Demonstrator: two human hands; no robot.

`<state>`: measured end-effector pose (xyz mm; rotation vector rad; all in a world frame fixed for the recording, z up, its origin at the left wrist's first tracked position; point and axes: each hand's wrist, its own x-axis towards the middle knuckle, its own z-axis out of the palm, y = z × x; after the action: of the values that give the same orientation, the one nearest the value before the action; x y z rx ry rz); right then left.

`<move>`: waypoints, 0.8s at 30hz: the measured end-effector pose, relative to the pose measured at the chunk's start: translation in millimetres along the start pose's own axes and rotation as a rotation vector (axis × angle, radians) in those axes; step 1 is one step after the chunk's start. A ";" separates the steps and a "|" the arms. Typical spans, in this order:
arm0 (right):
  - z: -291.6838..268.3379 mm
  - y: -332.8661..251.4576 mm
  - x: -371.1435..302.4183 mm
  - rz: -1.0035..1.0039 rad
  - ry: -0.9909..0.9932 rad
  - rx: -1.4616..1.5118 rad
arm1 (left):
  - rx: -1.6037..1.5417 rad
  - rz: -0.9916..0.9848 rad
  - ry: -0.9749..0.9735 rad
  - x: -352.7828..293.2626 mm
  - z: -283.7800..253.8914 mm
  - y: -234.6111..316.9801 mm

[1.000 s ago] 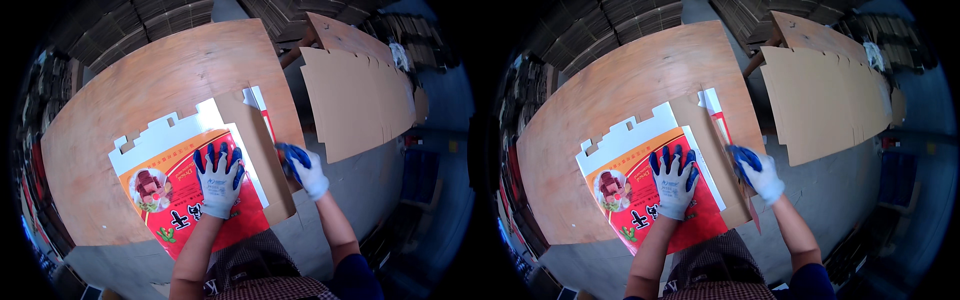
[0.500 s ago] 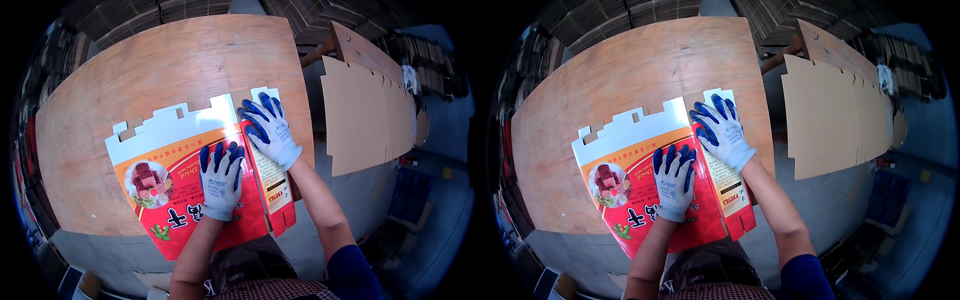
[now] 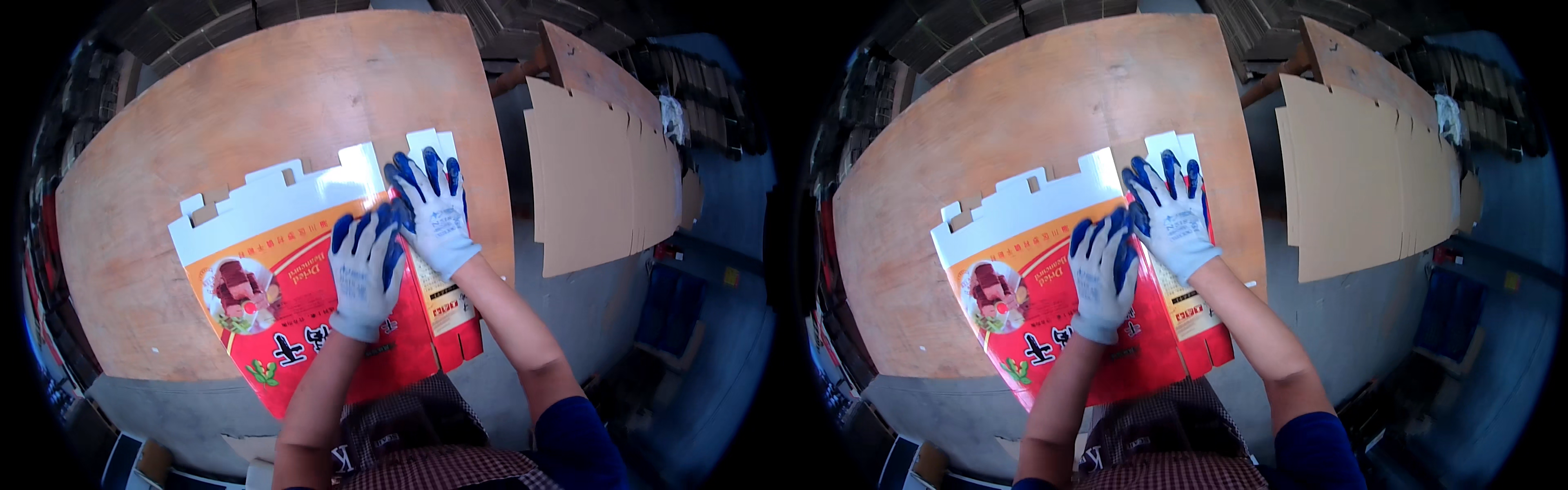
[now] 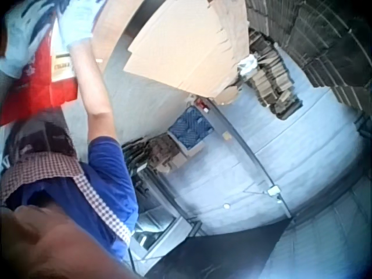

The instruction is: The person aligns a stack of flat cardboard sheets, applies white adhesive to the corrugated edges using a roller, and then folds a printed cardboard box along its creases. The person handles the sheets and box by hand while wearing gloves.

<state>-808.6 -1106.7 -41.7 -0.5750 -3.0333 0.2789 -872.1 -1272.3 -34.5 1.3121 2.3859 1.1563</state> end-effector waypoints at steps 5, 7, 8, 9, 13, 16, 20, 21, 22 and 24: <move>14.8 -8.3 -14.1 0.150 0.057 -0.112 | 0.254 -0.024 -0.136 10.0 14.5 3.8; 13.7 -14.5 -26.0 0.220 0.072 -0.145 | 0.243 0.008 -0.143 10.1 12.5 4.7; 11.7 -19.6 -35.3 0.241 0.088 -0.100 | 0.238 0.026 -0.142 12.2 11.4 5.6; 9.7 -25.3 -46.5 0.264 0.106 -0.056 | 0.301 -0.009 -0.171 10.4 15.4 5.2; 4.1 -52.6 -113.5 0.345 0.077 0.009 | 0.322 -0.010 -0.148 11.4 14.9 5.7; -3.1 -68.0 -164.1 0.368 0.039 0.062 | 0.289 -0.013 -0.189 7.5 6.8 1.2; -2.2 -70.3 -185.8 0.391 -0.003 0.065 | 0.378 -0.023 -0.121 -25.8 -48.5 -11.4; -4.9 -70.8 -188.3 0.422 -0.004 0.054 | 0.397 -0.091 -0.036 -43.3 -70.7 -19.4; -9.1 -71.1 -187.3 0.441 0.002 0.047 | 0.476 -0.229 0.068 -66.6 -90.5 -32.5; -2.7 -71.6 -191.0 0.439 0.023 0.042 | 0.558 -0.487 0.218 -110.8 -111.1 -63.4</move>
<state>-656.4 -1241.7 -27.3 -1.2273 -2.8369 0.3432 -901.3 -1438.7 -25.5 0.6466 3.0861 0.5353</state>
